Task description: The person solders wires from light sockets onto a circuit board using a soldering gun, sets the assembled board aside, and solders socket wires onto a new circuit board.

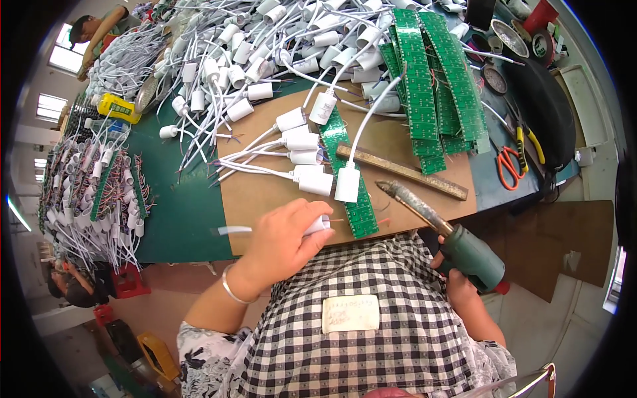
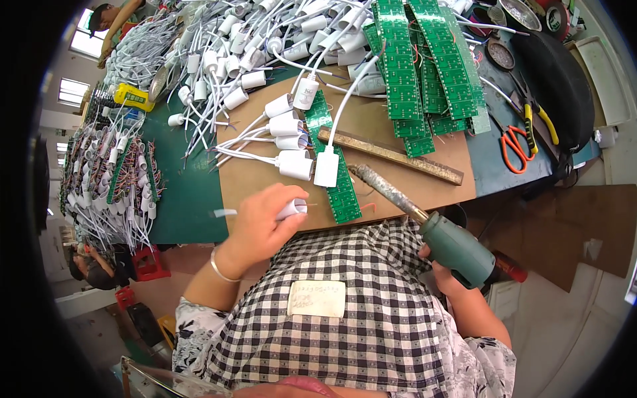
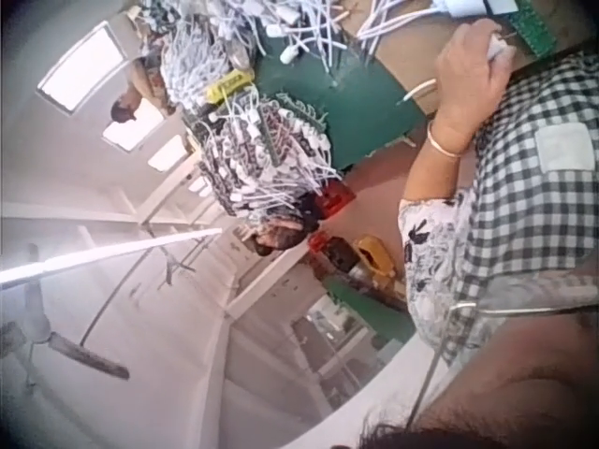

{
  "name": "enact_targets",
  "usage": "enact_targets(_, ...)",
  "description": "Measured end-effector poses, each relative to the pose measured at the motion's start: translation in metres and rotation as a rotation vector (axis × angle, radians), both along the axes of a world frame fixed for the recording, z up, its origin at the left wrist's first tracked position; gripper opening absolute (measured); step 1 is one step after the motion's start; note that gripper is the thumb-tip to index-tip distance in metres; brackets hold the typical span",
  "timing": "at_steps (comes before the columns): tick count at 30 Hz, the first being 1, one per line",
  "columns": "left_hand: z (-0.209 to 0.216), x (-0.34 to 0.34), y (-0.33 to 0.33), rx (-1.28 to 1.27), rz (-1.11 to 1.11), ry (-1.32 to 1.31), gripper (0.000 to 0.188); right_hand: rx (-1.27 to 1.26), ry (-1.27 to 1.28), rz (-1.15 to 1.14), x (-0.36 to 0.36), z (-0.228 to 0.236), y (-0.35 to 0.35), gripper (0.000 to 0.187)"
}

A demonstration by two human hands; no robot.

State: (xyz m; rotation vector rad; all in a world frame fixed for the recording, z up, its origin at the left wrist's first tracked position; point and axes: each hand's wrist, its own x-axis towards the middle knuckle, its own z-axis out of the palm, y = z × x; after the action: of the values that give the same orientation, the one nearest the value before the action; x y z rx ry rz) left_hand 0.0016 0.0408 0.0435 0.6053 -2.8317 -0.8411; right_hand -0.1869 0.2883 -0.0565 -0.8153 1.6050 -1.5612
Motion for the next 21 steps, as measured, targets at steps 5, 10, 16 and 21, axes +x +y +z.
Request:
enact_targets(5, -0.04, 0.007, 0.017, 0.147, 0.288, 0.1, 0.009, 0.067, 0.007, 0.09, 0.004, -0.004, 0.018, 0.066)
enact_targets(10, -0.046, -0.003, 0.013, 0.051, 0.252, 0.132, 0.004, -0.035, -0.039, 0.046, 0.006, -0.007, 0.023, 0.034)
enact_targets(16, -0.045, -0.011, 0.017, -0.006, 0.27, 0.096, 0.005, 0.066, -0.043, 0.154, 0.003, -0.002, 0.021, 0.037)
enact_targets(21, -0.05, -0.014, 0.021, -0.039, 0.287, 0.054, 0.006, 0.144, 0.013, 0.147, 0.004, -0.001, 0.021, 0.039)
